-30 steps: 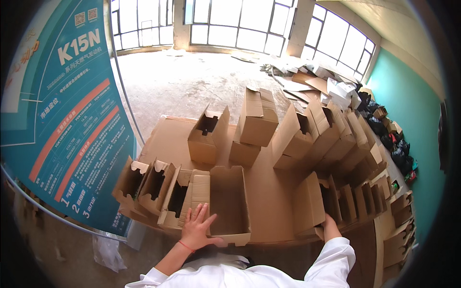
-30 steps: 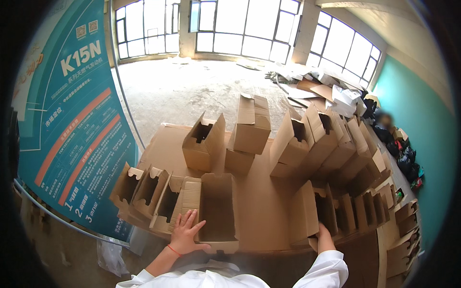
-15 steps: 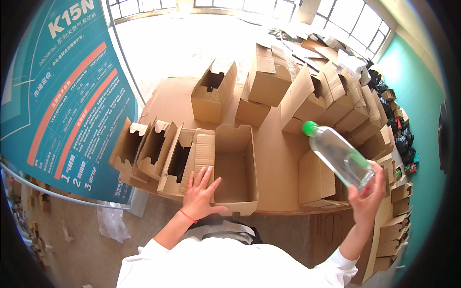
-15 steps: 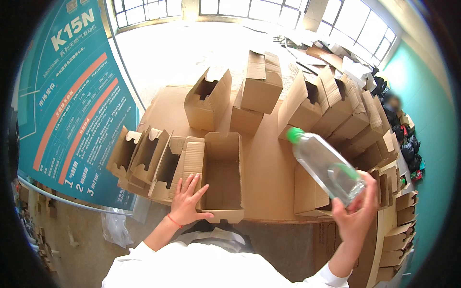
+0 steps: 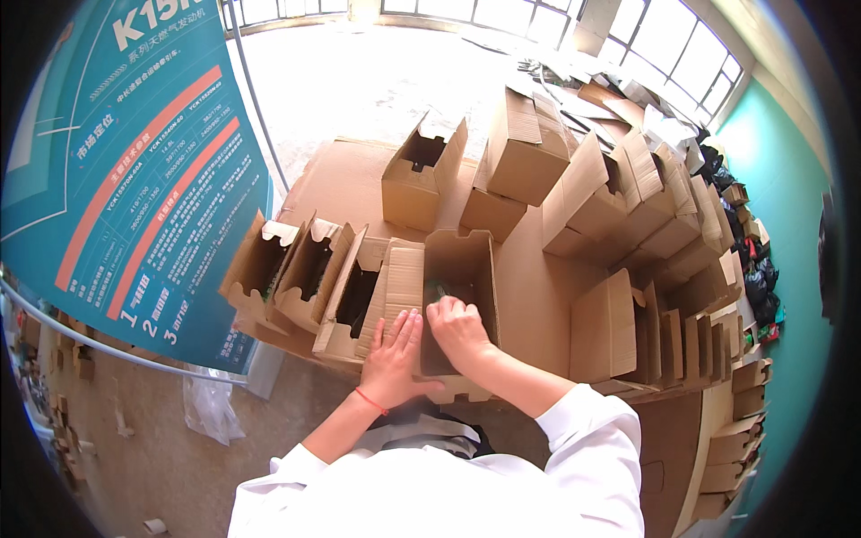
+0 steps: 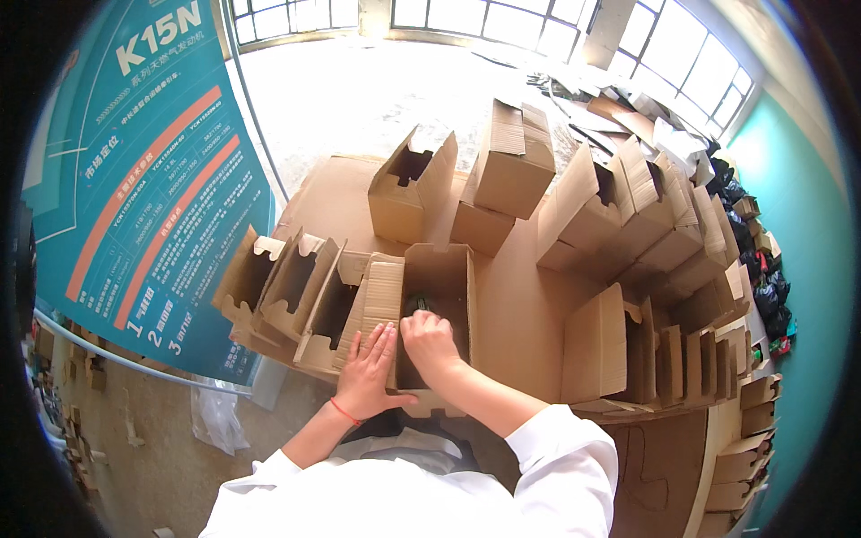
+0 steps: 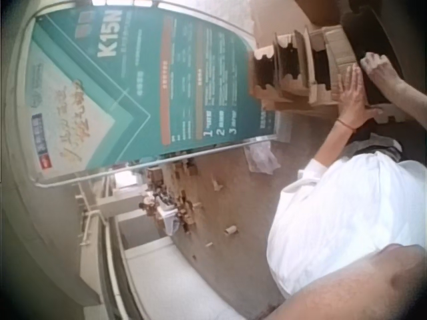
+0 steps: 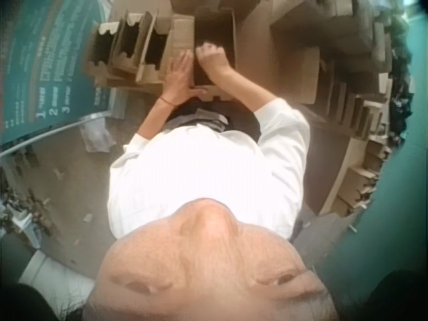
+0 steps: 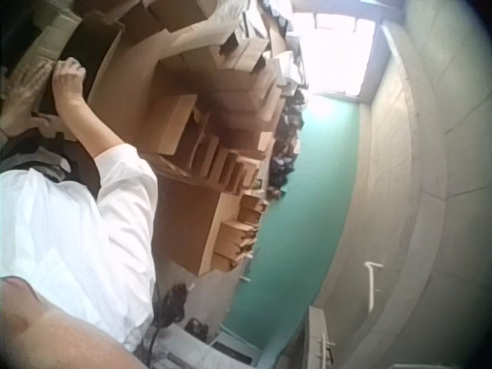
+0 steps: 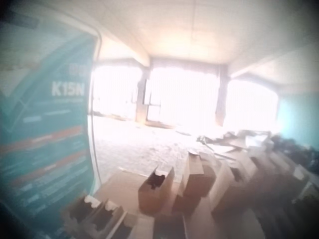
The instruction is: The person places bottles into cardboard packaging. The person picks up individual plastic bottles and inserts them into the slots of cardboard inserts arranged on a table.
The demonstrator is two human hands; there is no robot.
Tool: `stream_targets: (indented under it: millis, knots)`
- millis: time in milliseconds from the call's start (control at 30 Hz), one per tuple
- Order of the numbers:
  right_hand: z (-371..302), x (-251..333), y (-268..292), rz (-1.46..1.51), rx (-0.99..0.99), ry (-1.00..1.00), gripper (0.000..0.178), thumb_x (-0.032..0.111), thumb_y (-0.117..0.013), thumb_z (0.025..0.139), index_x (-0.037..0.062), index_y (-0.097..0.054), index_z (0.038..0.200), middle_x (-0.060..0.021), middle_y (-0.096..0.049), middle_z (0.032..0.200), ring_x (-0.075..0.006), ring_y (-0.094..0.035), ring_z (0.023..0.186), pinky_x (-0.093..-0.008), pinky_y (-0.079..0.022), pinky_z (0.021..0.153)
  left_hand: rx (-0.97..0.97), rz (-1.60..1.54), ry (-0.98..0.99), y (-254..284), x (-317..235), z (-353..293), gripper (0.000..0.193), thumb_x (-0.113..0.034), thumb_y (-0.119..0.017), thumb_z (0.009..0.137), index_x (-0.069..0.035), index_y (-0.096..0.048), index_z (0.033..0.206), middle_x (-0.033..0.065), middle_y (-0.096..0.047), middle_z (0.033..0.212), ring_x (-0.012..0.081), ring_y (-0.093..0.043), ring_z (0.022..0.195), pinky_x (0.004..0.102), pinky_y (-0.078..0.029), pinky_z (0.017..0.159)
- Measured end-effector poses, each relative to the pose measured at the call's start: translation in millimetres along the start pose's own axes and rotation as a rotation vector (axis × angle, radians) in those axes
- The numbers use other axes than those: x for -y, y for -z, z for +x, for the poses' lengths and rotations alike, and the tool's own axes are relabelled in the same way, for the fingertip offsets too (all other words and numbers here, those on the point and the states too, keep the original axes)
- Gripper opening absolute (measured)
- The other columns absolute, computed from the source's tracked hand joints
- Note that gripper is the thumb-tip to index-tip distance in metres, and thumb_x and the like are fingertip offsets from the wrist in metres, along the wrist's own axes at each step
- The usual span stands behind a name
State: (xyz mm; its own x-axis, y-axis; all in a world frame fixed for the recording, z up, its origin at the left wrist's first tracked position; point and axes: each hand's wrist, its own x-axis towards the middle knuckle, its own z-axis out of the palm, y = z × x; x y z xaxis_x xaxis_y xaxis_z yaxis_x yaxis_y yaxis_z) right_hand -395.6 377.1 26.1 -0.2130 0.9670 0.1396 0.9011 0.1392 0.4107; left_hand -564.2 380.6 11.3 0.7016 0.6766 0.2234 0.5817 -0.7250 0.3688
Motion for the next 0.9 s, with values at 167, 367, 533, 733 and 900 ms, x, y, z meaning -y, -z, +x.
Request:
stream_targets:
  millis: [167, 367, 533, 733, 900]
  knots:
    - [-13.5, 15.7, 6.9, 0.135, 0.391, 0.136, 0.027, 0.026, -0.072, 0.073, 0.0078, -0.063, 0.091, -0.0078, -0.062, 0.083, -0.0207, -0.064, 0.077, -0.0337, -0.049, 0.071, 0.007, 0.003, -0.003, 3.6, -0.7, -1.3, 0.109, -0.064, -0.075, 0.062, -0.002, -0.037, 0.143, 0.0152, -0.034, 0.15, 0.0256, -0.026, 0.143, 0.0494, -0.01, 0.117]
    - [-36.4, -50.6, 72.5, 0.264, -0.095, -0.132, 0.04, 0.035, -0.075, 0.076, 0.0074, -0.061, 0.101, -0.0072, -0.064, 0.092, -0.0204, -0.06, 0.101, -0.0438, -0.022, 0.114, 0.223, -0.008, -0.099, 31.3, 4.8, 0.0, 0.107, -0.062, -0.077, 0.061, -0.013, -0.036, 0.146, 0.0182, -0.024, 0.154, 0.0332, -0.015, 0.145, 0.0542, -0.005, 0.116]
    - [-96.5, -91.2, 52.7, 0.65, -0.095, -0.396, 0.06, 0.043, -0.075, 0.077, 0.0017, -0.059, 0.118, -0.0143, -0.064, 0.114, -0.0273, -0.056, 0.115, -0.0451, -0.037, 0.106, 0.102, -0.031, -0.097, 10.9, 9.3, -2.0, 0.097, -0.056, -0.079, 0.063, -0.012, -0.043, 0.142, 0.0204, -0.026, 0.152, 0.0354, -0.019, 0.144, 0.0539, -0.006, 0.116]
    - [-93.4, -58.3, 49.7, 1.023, -0.257, -0.62, 0.068, 0.03, -0.073, 0.079, 0.0013, -0.048, 0.134, -0.022, -0.055, 0.128, -0.0371, -0.051, 0.122, -0.0437, -0.042, 0.102, -0.116, -0.257, -0.003, 22.5, -23.5, 15.4, 0.087, -0.031, -0.085, 0.064, -0.009, -0.045, 0.139, 0.0246, -0.029, 0.148, 0.0399, -0.026, 0.14, 0.0463, -0.027, 0.113]
    - [-89.5, -55.8, 25.8, 1.092, -0.332, -0.911, 0.05, -0.001, -0.054, 0.081, 0.0025, -0.053, 0.131, -0.0236, -0.061, 0.119, -0.0361, -0.062, 0.106, -0.0384, -0.051, 0.091, -0.19, -0.193, 0.01, 22.8, -23.6, 23.6, 0.09, -0.024, -0.086, 0.064, -0.011, -0.042, 0.141, 0.023, -0.026, 0.15, 0.041, -0.026, 0.14, 0.045, -0.03, 0.112]
